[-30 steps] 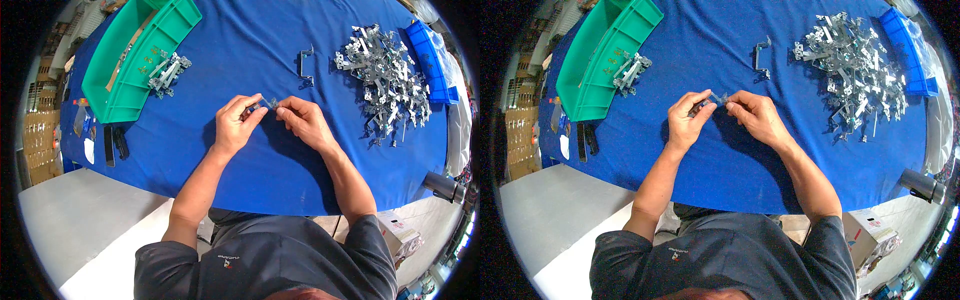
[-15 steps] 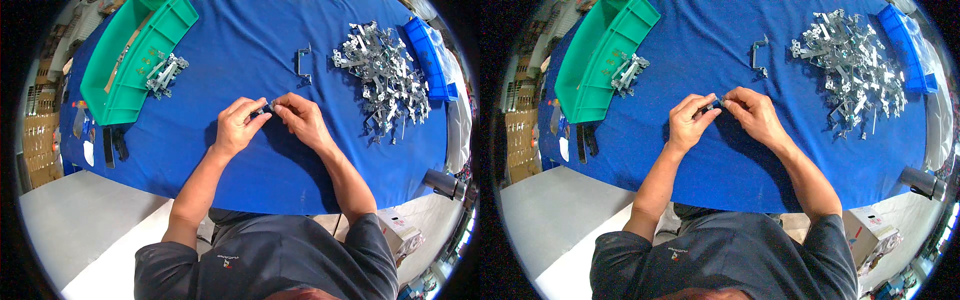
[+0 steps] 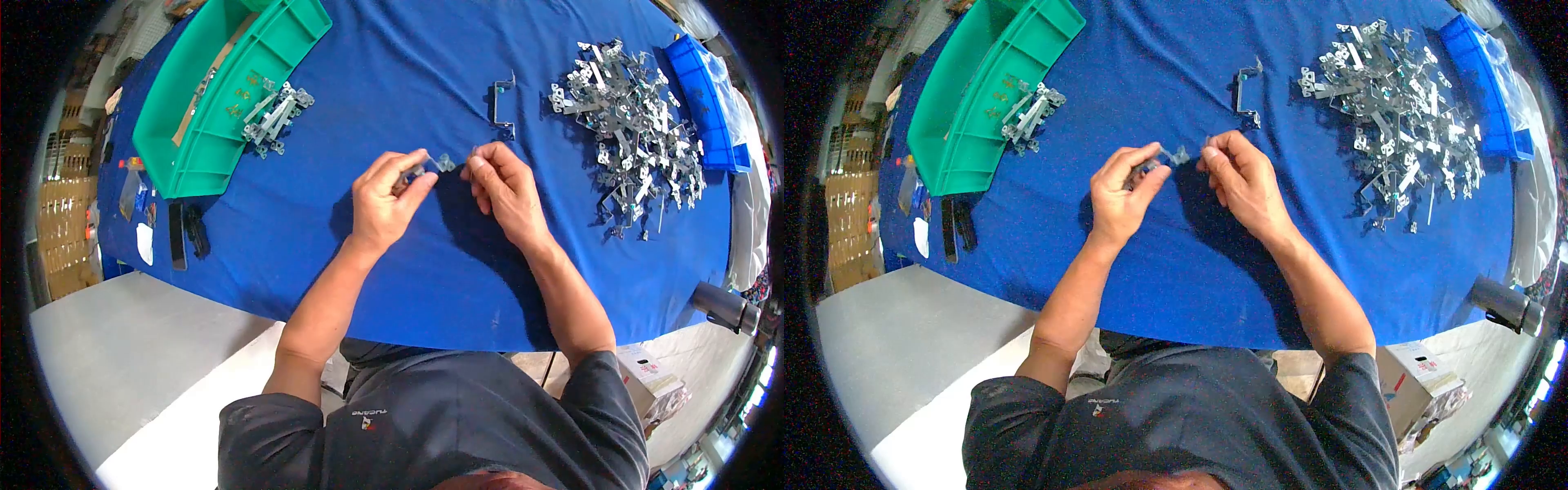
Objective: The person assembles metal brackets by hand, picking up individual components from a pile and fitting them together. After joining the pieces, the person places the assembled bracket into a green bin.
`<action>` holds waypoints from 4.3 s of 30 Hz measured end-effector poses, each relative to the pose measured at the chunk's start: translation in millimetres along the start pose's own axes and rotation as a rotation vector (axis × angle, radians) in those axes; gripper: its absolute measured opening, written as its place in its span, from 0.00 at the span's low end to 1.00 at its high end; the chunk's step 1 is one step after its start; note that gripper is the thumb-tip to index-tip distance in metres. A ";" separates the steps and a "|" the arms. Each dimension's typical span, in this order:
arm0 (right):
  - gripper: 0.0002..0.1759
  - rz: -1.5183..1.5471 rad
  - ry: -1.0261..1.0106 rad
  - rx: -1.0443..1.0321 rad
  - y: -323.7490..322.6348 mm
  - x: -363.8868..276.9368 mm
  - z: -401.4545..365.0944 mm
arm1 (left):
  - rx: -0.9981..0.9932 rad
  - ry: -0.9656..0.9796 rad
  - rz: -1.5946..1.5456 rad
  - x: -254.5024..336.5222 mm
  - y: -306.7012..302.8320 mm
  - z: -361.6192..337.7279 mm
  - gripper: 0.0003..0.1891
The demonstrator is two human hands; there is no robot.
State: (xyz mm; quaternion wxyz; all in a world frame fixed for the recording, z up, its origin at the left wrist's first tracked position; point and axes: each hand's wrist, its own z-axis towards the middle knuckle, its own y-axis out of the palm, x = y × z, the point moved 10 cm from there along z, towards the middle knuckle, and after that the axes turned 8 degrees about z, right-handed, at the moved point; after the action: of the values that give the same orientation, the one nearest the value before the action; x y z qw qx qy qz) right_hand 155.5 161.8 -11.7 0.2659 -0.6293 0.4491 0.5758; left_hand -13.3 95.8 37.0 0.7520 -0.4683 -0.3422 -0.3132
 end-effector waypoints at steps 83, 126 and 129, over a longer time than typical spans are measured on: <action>0.08 -0.292 -0.092 -0.041 9.5 -12.2 -4.5 | 0.034 0.038 -0.014 -3.0 0.4 -1.1 0.17; 0.10 -0.313 -0.273 -0.049 9.5 -26.2 -7.6 | 0.002 -0.151 -0.144 -24.0 5.9 -5.8 0.15; 0.10 -0.337 -0.286 -0.067 10.7 -28.2 -7.4 | -0.026 -0.212 -0.128 -29.3 7.6 -8.5 0.15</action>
State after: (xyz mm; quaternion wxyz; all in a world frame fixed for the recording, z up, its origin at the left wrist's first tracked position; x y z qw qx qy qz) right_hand 151.6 157.9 18.9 0.3984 -0.6159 0.2762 0.6211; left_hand -22.0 95.3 6.8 0.6838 -0.4859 -0.4450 -0.3136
